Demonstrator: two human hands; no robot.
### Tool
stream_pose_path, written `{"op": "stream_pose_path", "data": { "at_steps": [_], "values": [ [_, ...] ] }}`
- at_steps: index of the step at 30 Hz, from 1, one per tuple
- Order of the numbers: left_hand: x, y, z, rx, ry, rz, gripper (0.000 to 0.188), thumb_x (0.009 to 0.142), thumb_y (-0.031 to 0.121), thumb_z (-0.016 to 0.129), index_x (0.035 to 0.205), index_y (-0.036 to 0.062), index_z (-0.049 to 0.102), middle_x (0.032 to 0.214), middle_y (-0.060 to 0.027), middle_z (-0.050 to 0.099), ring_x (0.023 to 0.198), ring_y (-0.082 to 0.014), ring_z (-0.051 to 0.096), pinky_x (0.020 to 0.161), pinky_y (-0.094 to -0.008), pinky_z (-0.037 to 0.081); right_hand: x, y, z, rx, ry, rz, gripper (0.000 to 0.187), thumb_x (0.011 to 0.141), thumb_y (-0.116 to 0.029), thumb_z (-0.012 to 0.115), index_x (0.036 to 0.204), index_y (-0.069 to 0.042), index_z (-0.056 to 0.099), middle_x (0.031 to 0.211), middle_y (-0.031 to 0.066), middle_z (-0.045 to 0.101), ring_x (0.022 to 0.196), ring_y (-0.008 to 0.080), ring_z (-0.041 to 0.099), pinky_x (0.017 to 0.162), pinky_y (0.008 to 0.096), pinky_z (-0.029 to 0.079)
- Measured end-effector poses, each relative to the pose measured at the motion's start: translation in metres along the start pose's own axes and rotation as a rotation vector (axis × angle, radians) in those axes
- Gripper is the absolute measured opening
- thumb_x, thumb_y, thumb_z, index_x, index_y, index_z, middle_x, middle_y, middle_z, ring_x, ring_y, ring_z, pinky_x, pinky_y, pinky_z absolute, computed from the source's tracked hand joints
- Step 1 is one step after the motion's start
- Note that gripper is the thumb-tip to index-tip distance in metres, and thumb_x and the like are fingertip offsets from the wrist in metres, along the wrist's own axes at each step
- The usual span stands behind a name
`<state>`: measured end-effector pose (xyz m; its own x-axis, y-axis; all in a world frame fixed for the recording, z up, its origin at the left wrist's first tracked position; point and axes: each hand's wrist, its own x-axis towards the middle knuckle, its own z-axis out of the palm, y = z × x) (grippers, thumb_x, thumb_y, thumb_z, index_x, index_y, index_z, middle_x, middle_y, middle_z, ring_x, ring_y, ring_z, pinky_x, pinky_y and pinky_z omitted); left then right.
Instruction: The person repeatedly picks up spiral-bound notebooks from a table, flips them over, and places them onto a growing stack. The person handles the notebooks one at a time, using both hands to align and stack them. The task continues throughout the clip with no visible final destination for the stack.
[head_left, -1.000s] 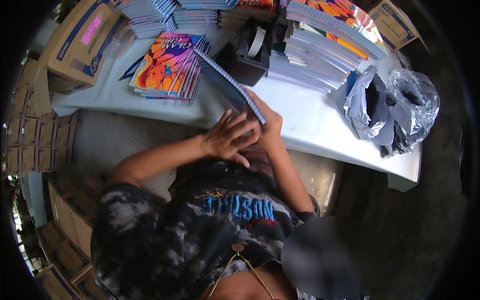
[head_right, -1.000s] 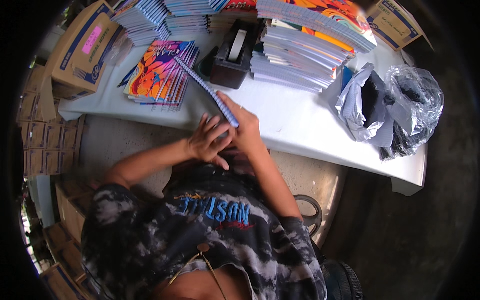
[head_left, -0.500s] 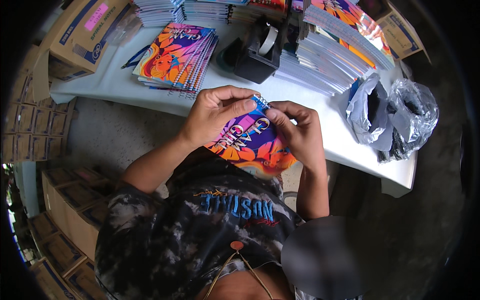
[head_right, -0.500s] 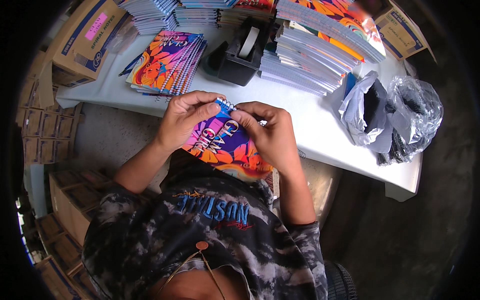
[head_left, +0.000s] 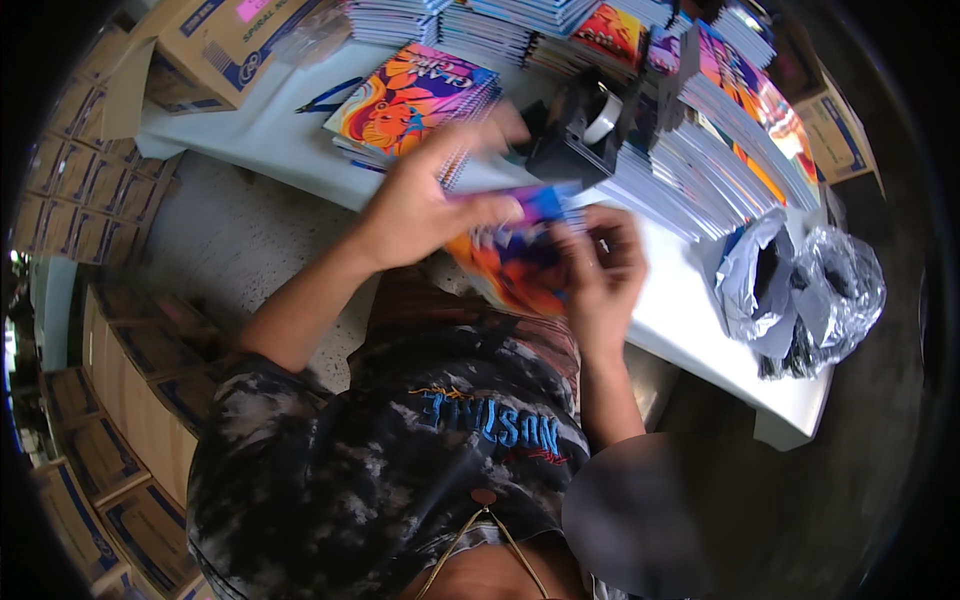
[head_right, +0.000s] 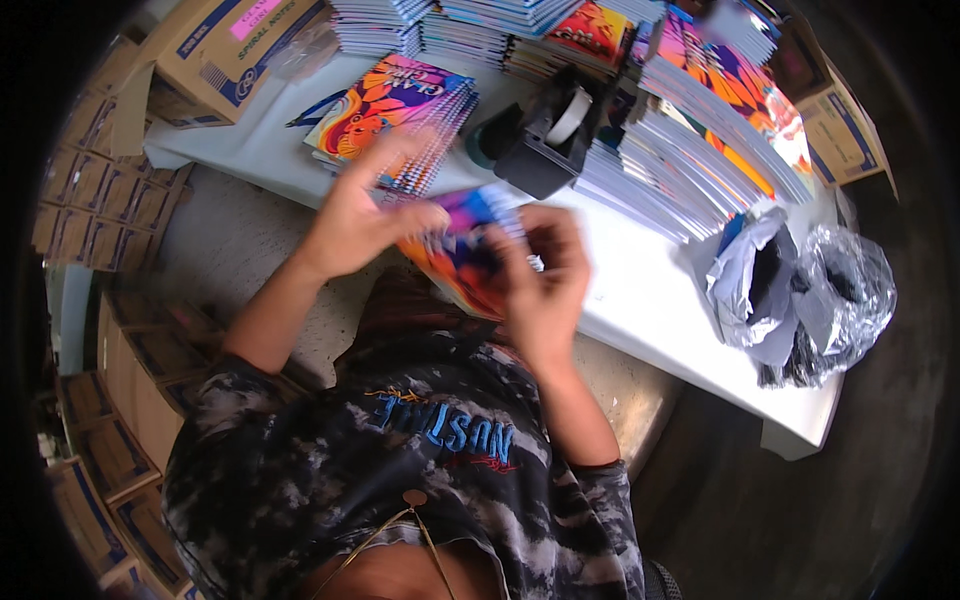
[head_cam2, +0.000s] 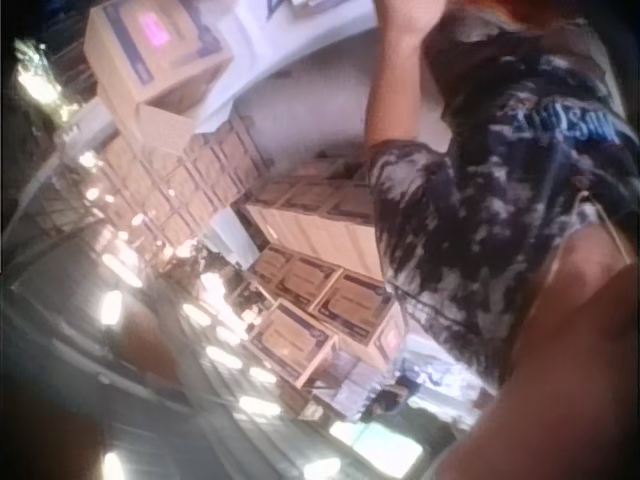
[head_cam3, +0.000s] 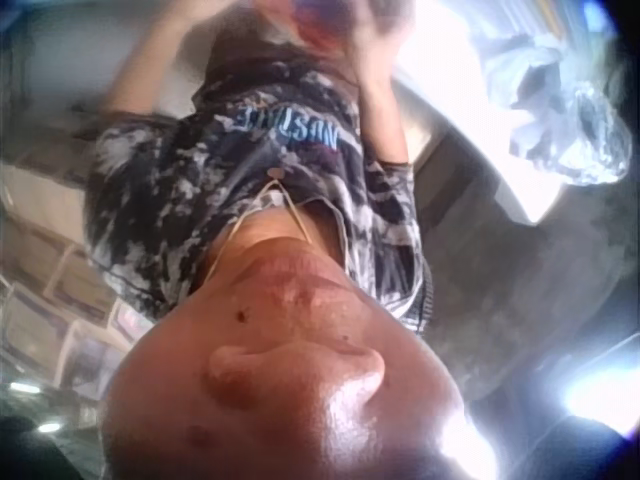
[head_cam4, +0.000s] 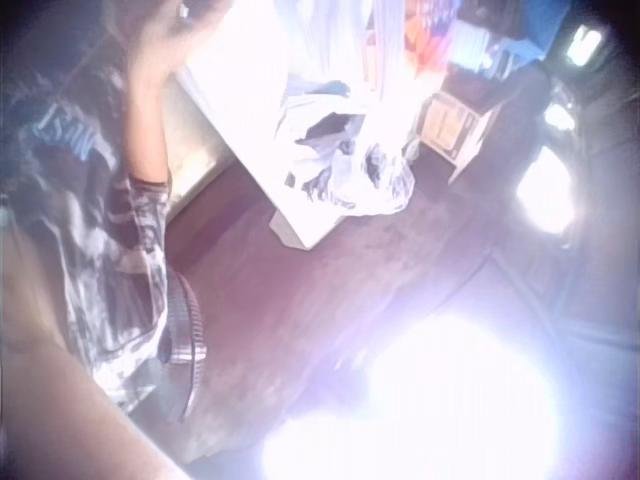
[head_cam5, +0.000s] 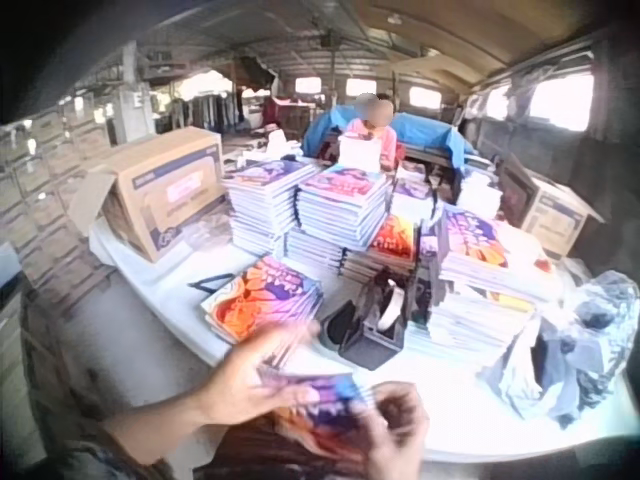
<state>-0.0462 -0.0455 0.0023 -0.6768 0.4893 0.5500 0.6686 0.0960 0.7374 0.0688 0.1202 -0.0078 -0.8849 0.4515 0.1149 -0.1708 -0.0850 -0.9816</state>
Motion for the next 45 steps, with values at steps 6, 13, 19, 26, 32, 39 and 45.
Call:
{"op": "stream_pose_path", "data": {
  "at_steps": [6, 13, 19, 26, 32, 39, 45],
  "values": [
    [-0.005, 0.004, -0.028, -0.598, 0.241, -0.501, 0.075, 0.074, 0.022, 0.07, 0.128, -0.0001, 0.024, 0.122, -0.0162, 0.037, 0.112, -0.0221, 0.04, 0.093, -0.0315, 0.036, 0.056, -0.016, 0.028, 0.751, 0.027, -0.156, 0.036, 0.085, -0.013, 0.056, 0.113, -0.011, 0.035, 0.09, 0.002, 0.052, 0.078, 0.0091, 0.053, 0.066, 0.0275, 0.047],
    [0.022, 0.028, -0.063, 0.461, 0.447, 0.139, 0.046, 0.076, 0.019, 0.067, 0.111, 0.0009, 0.044, 0.093, -0.0101, 0.055, 0.084, -0.0183, 0.055, 0.073, -0.0282, 0.044, 0.096, -0.051, 0.066, 0.013, -0.391, -0.78, 0.029, 0.076, 0.001, 0.059, 0.104, -0.007, 0.056, 0.083, 0.006, 0.059, 0.075, 0.0137, 0.056, 0.07, 0.0241, 0.045],
    [0.042, 0.008, -0.07, 0.053, 0.493, 0.086, 0.033, 0.079, 0.012, 0.063, 0.107, 0.0014, 0.049, 0.078, -0.0146, 0.06, 0.069, -0.0129, 0.058, 0.064, -0.0268, 0.046, 0.096, -0.072, 0.099, -0.337, -0.231, -1.235, 0.032, 0.072, 0.001, 0.062, 0.104, 0.002, 0.058, 0.1, 0.0096, 0.057, 0.09, 0.0162, 0.053, 0.079, 0.0258, 0.041],
    [0.008, -0.13, -0.041, 0.958, 0.425, -0.798, 0.069, 0.074, 0.031, 0.064, 0.128, 0.002, 0.03, 0.125, -0.0263, 0.031, 0.117, -0.0342, 0.031, 0.098, -0.0446, 0.023, -0.006, -0.091, 0.076, 0.518, -0.989, -0.991, 0.026, 0.073, -0.002, 0.061, 0.099, 0.002, 0.058, 0.095, 0.0091, 0.057, 0.086, 0.0161, 0.053, 0.075, 0.0259, 0.041],
    [-0.009, -0.165, -0.023, 0.808, 0.706, -0.571, 0.054, 0.074, 0.03, 0.056, 0.122, 0.0086, 0.042, 0.127, -0.0178, 0.031, 0.118, -0.0339, 0.029, 0.098, -0.0473, 0.021, -0.043, -0.097, 0.068, 0.782, -1.344, -0.774, 0.022, 0.075, -0.006, 0.061, 0.095, 0.002, 0.059, 0.09, 0.0087, 0.057, 0.082, 0.016, 0.053, 0.072, 0.0259, 0.041],
    [-0.014, -0.159, -0.008, 0.622, 0.764, -0.418, 0.043, 0.07, 0.023, 0.06, 0.107, 0.0044, 0.049, 0.11, -0.0198, 0.034, 0.106, -0.0346, 0.031, 0.095, -0.0441, 0.024, -0.052, -0.102, 0.053, 0.838, -1.394, -0.728, 0.018, 0.076, -0.009, 0.06, 0.09, 0.002, 0.059, 0.086, 0.0083, 0.057, 0.077, 0.0159, 0.053, 0.069, 0.0259, 0.041],
    [-0.017, -0.181, -0.02, 0.504, 0.759, -0.313, 0.037, 0.07, 0.02, 0.057, 0.102, 0.002, 0.052, 0.108, -0.021, 0.036, 0.104, -0.0327, 0.034, 0.095, -0.0389, 0.028, -0.063, -0.11, 0.048, 0.802, -1.359, -0.741, 0.016, 0.077, -0.012, 0.06, 0.086, 0.002, 0.06, 0.081, 0.0079, 0.057, 0.074, 0.0158, 0.052, 0.065, 0.026, 0.041]
  ]
}}
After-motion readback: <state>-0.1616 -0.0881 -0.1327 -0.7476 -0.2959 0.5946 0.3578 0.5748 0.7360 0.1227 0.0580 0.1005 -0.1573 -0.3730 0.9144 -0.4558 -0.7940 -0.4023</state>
